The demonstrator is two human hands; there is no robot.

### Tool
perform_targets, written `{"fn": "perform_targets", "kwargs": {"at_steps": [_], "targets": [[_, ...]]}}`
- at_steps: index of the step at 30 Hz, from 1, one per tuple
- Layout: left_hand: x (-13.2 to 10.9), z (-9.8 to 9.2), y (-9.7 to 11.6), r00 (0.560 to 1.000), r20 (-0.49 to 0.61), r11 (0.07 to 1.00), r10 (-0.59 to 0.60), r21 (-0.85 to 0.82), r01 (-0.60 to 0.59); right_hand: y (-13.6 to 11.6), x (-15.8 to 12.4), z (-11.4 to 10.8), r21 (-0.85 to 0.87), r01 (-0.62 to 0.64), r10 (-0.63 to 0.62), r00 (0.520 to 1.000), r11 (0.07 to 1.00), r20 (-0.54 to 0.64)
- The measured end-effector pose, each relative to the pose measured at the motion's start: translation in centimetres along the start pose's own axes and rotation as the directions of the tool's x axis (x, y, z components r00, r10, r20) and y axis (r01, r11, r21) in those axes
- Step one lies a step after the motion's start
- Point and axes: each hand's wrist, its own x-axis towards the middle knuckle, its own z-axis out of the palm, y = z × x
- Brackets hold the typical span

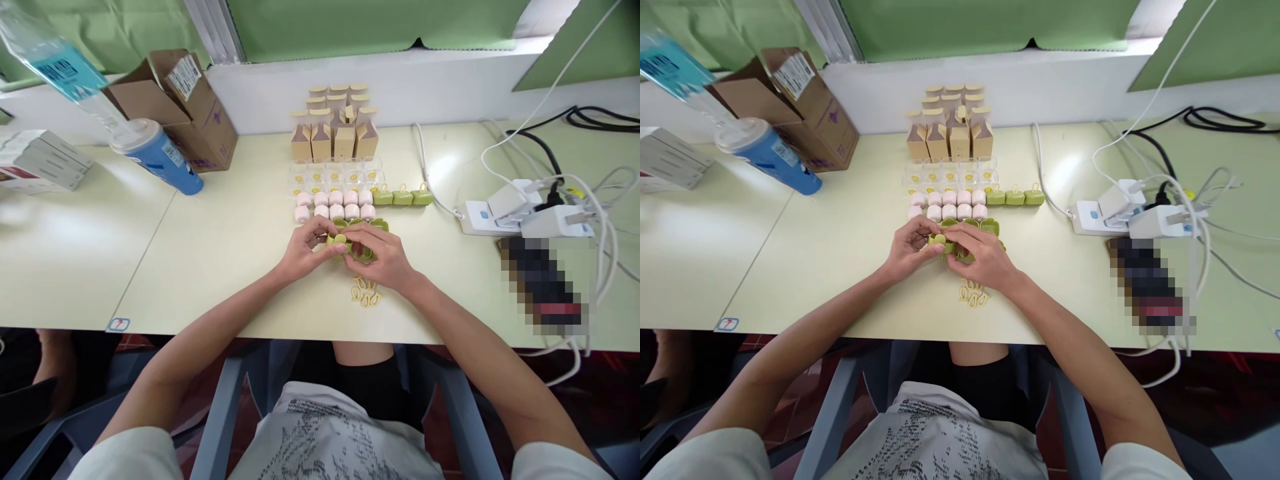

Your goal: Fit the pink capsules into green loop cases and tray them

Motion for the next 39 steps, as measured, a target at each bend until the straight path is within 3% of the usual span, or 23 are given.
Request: {"fn": "perform_targets", "kwargs": {"at_steps": [7, 9, 11, 13, 15, 18, 24, 29, 34, 39], "targets": [[0.4, -0.3, -0.8, 0.999, 0.044, 0.999, 0.012, -0.051, -0.01, -0.6, 0.4, 0.3, 0.059, -0.104, 0.106, 0.994, 0.993, -0.034], [0.5, -0.2, -0.9, 0.998, 0.059, 0.994, 0.008, -0.11, -0.001, -0.8, 0.4, 0.3, 0.061, -0.14, 0.145, 0.986, 0.988, -0.088], [0.6, -0.2, -0.9, 1.0, 0.005, 0.991, 0.014, -0.134, -0.014, -0.8, 0.5, 0.1, 0.037, -0.172, 0.176, 0.971, 0.984, -0.165], [0.6, -0.3, -0.6, 0.998, -0.059, 0.997, 0.031, -0.064, -0.035, -0.7, 0.5, -0.1, 0.0, -0.199, 0.194, 0.956, 0.98, -0.222], [0.5, -0.3, -0.2, 0.996, -0.047, 0.995, 0.077, 0.075, -0.073, -0.5, 0.5, -0.3, -0.034, -0.218, 0.203, 0.949, 0.975, -0.241], [0.3, -0.3, 0.3, 0.988, 0.03, 0.964, 0.15, 0.216, -0.153, -0.5, 0.5, -0.4, -0.037, -0.238, 0.227, 0.954, 0.971, -0.197], [0.3, -0.2, 0.4, 0.988, -0.026, 0.961, 0.15, 0.24, -0.139, -0.5, 0.4, -0.2, 0.069, -0.284, 0.29, 0.951, 0.956, -0.11], [0.4, -0.6, 0.6, 0.981, -0.013, 0.935, 0.195, 0.304, -0.182, -0.1, 0.4, -0.1, 0.207, -0.393, 0.404, 0.915, 0.896, -0.014], [0.5, -0.8, 0.7, 0.95, 0.124, 0.828, 0.286, 0.468, -0.31, -0.3, 0.6, -0.4, 0.213, -0.342, 0.338, 0.939, 0.915, 0.056], [0.9, -1.1, 0.5, 0.926, 0.16, 0.774, 0.341, 0.512, -0.373, -0.6, 0.6, -0.7, 0.222, -0.346, 0.34, 0.938, 0.911, 0.067]]}}
